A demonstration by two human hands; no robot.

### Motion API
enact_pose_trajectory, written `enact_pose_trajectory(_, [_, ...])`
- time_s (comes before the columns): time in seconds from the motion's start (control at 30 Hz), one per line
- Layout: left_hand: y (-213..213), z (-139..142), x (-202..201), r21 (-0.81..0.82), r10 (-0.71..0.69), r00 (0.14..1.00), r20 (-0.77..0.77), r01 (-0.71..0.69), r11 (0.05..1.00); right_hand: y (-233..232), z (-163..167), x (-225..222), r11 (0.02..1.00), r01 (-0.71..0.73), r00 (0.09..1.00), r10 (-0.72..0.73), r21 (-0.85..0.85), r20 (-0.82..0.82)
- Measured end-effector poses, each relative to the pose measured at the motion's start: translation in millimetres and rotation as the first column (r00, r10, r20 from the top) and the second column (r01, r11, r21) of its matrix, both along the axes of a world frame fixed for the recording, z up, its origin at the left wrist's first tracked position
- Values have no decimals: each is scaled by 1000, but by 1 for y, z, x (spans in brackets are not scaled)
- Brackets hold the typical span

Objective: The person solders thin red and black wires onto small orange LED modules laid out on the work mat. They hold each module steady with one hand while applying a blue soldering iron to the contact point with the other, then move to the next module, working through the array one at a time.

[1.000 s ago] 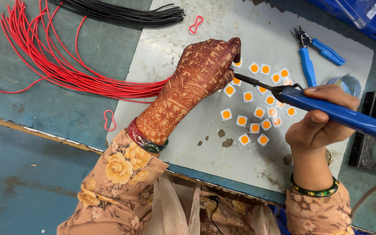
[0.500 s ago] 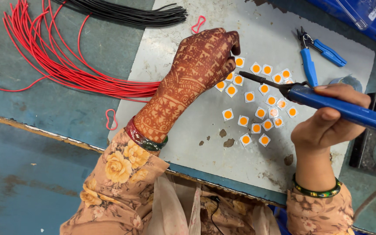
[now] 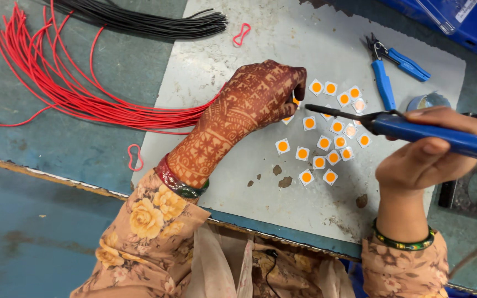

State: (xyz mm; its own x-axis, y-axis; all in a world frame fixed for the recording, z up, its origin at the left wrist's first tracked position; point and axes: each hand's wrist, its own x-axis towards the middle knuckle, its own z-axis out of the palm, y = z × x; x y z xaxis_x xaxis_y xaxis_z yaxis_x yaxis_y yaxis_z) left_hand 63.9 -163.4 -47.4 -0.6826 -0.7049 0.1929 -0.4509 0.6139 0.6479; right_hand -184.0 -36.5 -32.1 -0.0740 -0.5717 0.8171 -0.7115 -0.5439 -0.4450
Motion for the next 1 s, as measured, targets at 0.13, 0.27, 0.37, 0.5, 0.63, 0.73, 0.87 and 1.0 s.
enact_pose_trajectory(0.13, [3, 4, 2, 10, 17, 1000, 20, -18, 1000, 1, -3, -1, 999, -44, 999, 44, -8, 5])
enact_pose_trajectory(0.27, [3, 6, 3, 18, 40, 999, 28, -40, 999, 0, -6, -3, 998, -63, 998, 64, -14, 10])
enact_pose_trajectory(0.37, [3, 6, 2, 9, 49, 998, 25, -49, 999, -2, -8, -1, 996, -80, 997, 80, -30, 11])
enact_pose_trajectory(0.5, [3, 6, 1, -7, 51, 998, 40, -50, 999, -2, -5, 1, 997, -75, 997, 75, -29, -6])
enact_pose_trajectory(0.63, [4, 6, 0, -21, 56, 998, 27, -55, 998, -1, -5, 2, 997, -65, 998, 64, -31, -16])
enact_pose_trajectory(0.73, [5, 6, 1, -18, 56, 998, 20, -55, 998, 0, -5, 0, 999, -48, 999, 48, -18, -19])
enact_pose_trajectory(0.87, [6, 3, 0, 2, 59, 998, 23, -59, 998, 0, -5, -3, 1000, -25, 1000, 25, -10, -6])
enact_pose_trajectory(1.0, [5, 0, -2, -36, 70, 997, 15, -69, 997, 0, -7, 0, 998, -60, 998, 60, -7, -2])
